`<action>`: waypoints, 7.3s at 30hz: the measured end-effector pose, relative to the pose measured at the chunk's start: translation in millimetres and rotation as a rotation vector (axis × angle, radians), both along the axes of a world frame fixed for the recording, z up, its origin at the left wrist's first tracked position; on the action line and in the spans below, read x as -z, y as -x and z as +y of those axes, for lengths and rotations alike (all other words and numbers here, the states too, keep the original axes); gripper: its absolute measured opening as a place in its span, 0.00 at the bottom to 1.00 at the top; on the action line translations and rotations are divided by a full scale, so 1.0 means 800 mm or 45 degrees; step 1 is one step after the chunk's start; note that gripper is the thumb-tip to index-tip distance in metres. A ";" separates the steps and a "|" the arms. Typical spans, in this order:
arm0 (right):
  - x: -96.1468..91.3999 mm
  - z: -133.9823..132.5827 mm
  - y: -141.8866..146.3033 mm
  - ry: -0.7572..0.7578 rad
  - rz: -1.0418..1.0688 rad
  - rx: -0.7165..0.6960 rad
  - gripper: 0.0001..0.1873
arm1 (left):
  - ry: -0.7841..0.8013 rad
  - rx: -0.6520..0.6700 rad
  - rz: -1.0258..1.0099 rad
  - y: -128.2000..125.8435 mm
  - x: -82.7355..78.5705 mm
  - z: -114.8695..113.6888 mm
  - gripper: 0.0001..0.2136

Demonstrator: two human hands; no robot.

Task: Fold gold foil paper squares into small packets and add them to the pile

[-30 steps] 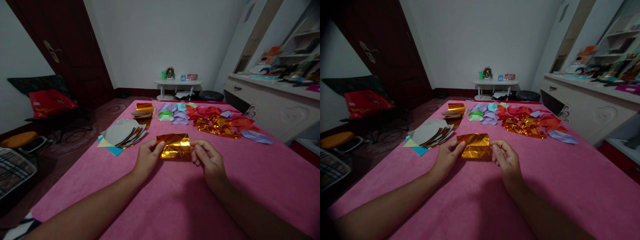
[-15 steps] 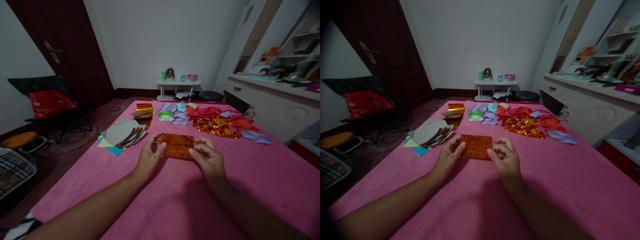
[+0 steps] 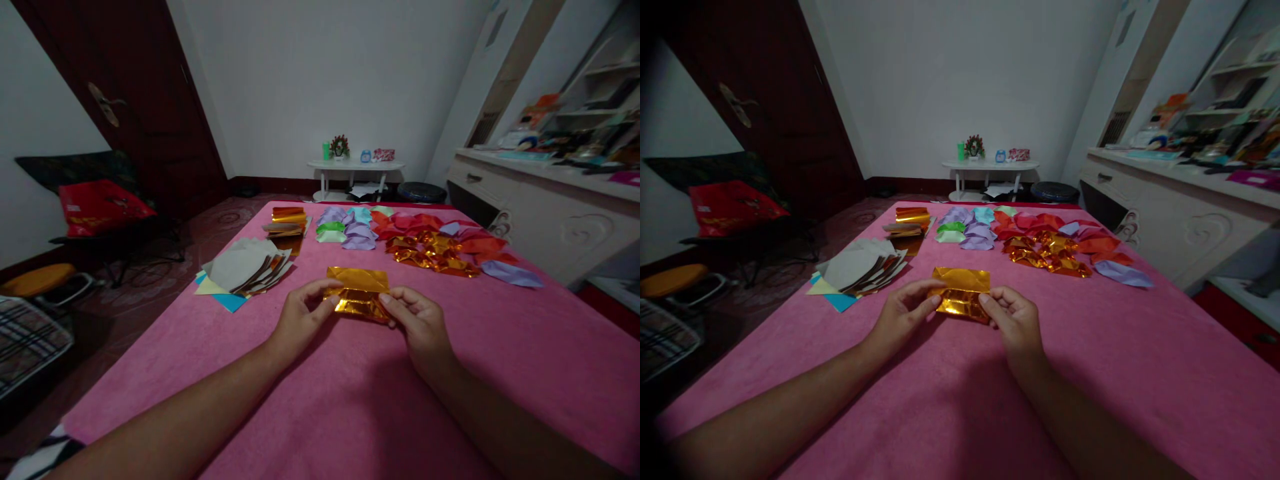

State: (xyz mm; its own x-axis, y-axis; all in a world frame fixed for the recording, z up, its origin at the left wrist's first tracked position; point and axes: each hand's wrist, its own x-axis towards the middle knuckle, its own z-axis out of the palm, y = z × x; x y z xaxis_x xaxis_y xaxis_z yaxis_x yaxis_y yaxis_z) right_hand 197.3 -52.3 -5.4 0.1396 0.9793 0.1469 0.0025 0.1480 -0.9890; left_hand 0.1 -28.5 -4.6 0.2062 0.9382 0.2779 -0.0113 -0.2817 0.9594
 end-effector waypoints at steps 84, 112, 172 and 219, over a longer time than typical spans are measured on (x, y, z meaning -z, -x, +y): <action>-0.016 -0.019 0.024 -0.400 -0.618 -0.110 0.05 | -0.395 -0.028 0.477 -0.011 -0.019 -0.028 0.08; -0.012 -0.012 0.008 -0.376 -0.861 -0.136 0.09 | -0.602 -0.037 0.828 0.010 -0.017 -0.011 0.08; -0.012 -0.003 0.014 0.092 -0.173 -0.111 0.15 | 0.214 0.177 0.380 -0.001 -0.006 0.001 0.22; -0.006 -0.009 0.015 -0.751 -1.159 -0.205 0.14 | -0.019 -0.159 0.481 0.017 0.014 0.027 0.11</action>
